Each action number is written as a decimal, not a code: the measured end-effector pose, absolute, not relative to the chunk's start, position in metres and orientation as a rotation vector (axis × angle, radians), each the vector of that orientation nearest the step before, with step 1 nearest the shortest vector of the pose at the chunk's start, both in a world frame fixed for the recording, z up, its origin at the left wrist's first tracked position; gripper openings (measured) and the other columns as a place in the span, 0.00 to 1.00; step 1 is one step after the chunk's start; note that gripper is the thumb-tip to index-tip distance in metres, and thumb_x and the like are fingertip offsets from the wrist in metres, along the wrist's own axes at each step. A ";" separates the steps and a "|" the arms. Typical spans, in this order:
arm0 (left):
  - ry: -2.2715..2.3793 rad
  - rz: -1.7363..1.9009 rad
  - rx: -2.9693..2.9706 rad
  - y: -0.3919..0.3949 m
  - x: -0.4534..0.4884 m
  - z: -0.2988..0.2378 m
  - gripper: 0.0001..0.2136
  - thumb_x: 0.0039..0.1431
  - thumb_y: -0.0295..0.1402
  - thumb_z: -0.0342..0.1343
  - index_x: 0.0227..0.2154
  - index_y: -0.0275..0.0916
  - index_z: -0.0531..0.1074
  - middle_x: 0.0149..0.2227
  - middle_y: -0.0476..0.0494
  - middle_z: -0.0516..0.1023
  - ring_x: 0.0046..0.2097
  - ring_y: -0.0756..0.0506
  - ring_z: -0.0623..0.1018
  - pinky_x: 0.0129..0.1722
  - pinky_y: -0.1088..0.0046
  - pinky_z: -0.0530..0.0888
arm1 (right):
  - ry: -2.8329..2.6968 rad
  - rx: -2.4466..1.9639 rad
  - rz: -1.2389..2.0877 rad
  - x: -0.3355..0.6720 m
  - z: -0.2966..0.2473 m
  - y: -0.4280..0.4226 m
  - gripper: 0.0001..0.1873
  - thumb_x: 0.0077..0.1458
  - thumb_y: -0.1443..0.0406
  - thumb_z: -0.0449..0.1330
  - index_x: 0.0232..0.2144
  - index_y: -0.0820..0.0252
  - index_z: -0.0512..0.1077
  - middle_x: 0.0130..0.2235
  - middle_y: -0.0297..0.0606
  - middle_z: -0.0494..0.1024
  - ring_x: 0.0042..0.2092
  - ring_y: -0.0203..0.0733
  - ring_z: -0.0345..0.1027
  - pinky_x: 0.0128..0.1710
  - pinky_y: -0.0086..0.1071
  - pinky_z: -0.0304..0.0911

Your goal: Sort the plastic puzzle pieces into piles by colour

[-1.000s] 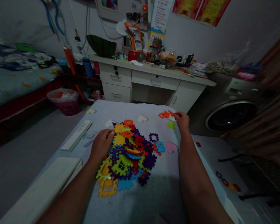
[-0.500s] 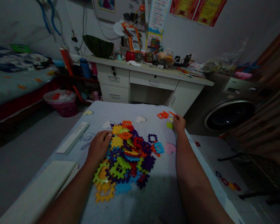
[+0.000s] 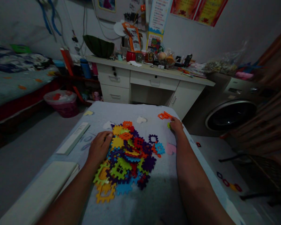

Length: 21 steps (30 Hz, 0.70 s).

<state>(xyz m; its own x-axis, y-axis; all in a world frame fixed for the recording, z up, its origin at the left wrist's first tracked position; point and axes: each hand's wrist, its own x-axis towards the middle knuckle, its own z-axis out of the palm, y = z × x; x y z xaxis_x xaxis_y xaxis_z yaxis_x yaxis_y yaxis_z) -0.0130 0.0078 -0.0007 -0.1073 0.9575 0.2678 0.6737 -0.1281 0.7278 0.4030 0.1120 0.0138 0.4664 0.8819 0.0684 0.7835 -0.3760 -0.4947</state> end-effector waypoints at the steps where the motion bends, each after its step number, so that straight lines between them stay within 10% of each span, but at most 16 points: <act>1: 1.788 1.095 1.815 0.008 -0.013 -0.001 0.22 0.62 0.49 0.41 0.42 0.40 0.74 0.47 0.40 0.76 0.52 0.39 0.74 0.56 0.58 0.67 | -1.395 -2.256 0.282 0.403 0.013 0.112 0.30 0.48 0.70 0.53 0.54 0.54 0.71 0.54 0.46 0.74 0.58 0.58 0.61 0.56 0.55 0.53; 21: 1.767 1.133 1.833 0.006 -0.012 0.000 0.20 0.63 0.47 0.41 0.41 0.41 0.74 0.47 0.41 0.77 0.51 0.40 0.74 0.55 0.61 0.68 | -1.910 -1.745 0.299 0.349 0.056 0.107 0.20 0.57 0.70 0.54 0.52 0.61 0.73 0.56 0.46 0.74 0.58 0.46 0.65 0.61 0.41 0.54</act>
<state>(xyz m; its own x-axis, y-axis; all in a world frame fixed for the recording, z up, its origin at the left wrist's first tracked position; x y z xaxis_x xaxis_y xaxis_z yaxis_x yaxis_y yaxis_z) -0.0120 0.0065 -0.0004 -0.0995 0.9494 0.2978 0.6672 -0.1584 0.7279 0.3494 0.1071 0.0556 -0.0242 0.9724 0.2322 0.8548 0.1406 -0.4995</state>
